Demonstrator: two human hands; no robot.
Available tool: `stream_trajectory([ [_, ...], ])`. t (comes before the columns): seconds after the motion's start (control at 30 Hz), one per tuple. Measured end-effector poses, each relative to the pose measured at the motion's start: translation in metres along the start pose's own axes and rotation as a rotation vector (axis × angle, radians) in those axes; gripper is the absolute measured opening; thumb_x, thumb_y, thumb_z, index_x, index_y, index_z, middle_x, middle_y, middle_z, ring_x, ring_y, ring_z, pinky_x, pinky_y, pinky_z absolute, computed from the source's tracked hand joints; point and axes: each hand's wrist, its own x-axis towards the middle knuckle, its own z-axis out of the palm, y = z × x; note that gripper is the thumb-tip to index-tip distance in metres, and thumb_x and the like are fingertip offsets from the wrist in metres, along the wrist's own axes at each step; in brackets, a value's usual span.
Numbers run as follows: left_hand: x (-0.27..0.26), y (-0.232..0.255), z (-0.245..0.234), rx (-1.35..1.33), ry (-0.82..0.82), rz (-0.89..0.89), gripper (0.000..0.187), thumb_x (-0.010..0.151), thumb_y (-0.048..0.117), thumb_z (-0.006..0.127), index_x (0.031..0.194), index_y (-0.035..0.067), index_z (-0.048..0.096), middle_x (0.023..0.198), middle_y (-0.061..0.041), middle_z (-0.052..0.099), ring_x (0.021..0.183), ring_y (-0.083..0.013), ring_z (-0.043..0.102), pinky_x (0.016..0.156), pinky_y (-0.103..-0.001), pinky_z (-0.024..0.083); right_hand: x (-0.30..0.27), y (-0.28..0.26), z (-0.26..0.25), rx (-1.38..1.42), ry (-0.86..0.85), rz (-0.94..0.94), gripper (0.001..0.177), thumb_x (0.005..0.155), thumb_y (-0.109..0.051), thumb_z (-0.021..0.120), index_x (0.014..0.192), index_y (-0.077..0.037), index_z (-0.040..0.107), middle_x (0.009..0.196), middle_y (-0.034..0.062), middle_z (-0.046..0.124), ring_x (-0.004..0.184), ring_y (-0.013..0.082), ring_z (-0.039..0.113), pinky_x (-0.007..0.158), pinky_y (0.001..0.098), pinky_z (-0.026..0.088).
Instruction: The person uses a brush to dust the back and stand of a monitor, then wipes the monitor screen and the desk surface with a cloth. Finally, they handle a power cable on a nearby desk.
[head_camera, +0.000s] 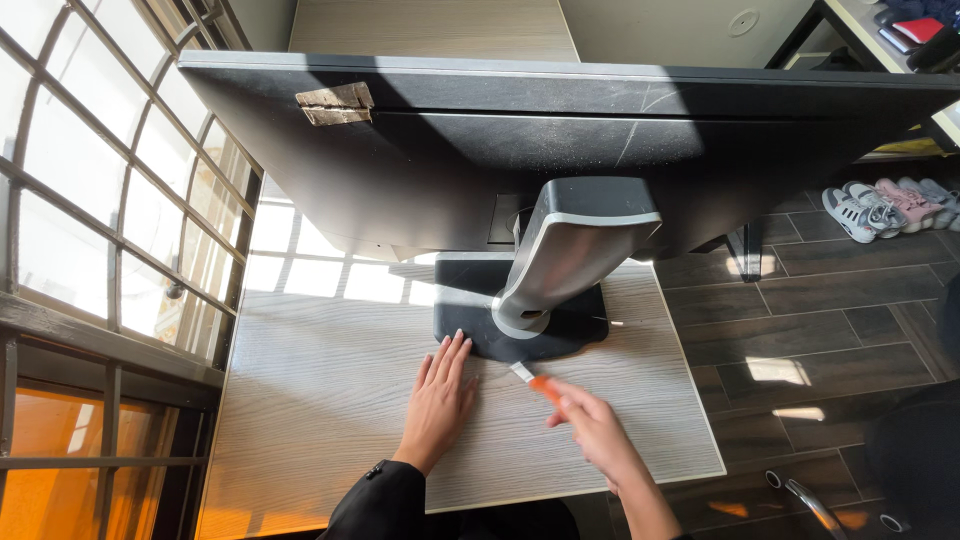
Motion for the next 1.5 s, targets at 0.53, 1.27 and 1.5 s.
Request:
stream_trajectory([
  [0.53, 0.000, 0.002, -0.002, 0.041, 0.068, -0.005, 0.058, 0.099, 0.033, 0.052, 0.153, 0.015, 0.041, 0.162, -0.015, 0.032, 0.151, -0.0311, 0.026, 0.121, -0.045, 0.024, -0.047, -0.053, 0.002, 0.275, -0.196, -0.006, 0.063, 0.088, -0.026, 0.062, 0.150, -0.021, 0.050, 0.107, -0.0022, 0.065, 0.073, 0.0084, 0.060, 0.055, 0.0226, 0.048],
  [1.27, 0.002, 0.004, -0.008, 0.025, 0.098, 0.000, 0.058, 0.097, 0.031, 0.055, 0.151, 0.013, 0.044, 0.160, -0.015, 0.035, 0.150, -0.0328, 0.028, 0.119, -0.046, 0.026, -0.033, -0.087, 0.058, -0.676, 0.565, -0.892, 0.019, 0.096, -0.029, 0.067, 0.100, -0.012, 0.074, 0.088, 0.0017, 0.077, 0.082, 0.0180, 0.074, 0.064, 0.0297, 0.059],
  [1.5, 0.001, 0.005, -0.007, 0.021, 0.095, -0.017, 0.057, 0.096, 0.030, 0.056, 0.150, 0.015, 0.044, 0.160, -0.014, 0.035, 0.150, -0.0316, 0.028, 0.119, -0.046, 0.026, -0.030, -0.110, 0.033, -0.449, 0.398, -0.764, 0.022, 0.094, -0.028, 0.064, 0.102, -0.013, 0.077, 0.086, 0.0036, 0.077, 0.070, 0.0221, 0.072, 0.059, 0.0353, 0.057],
])
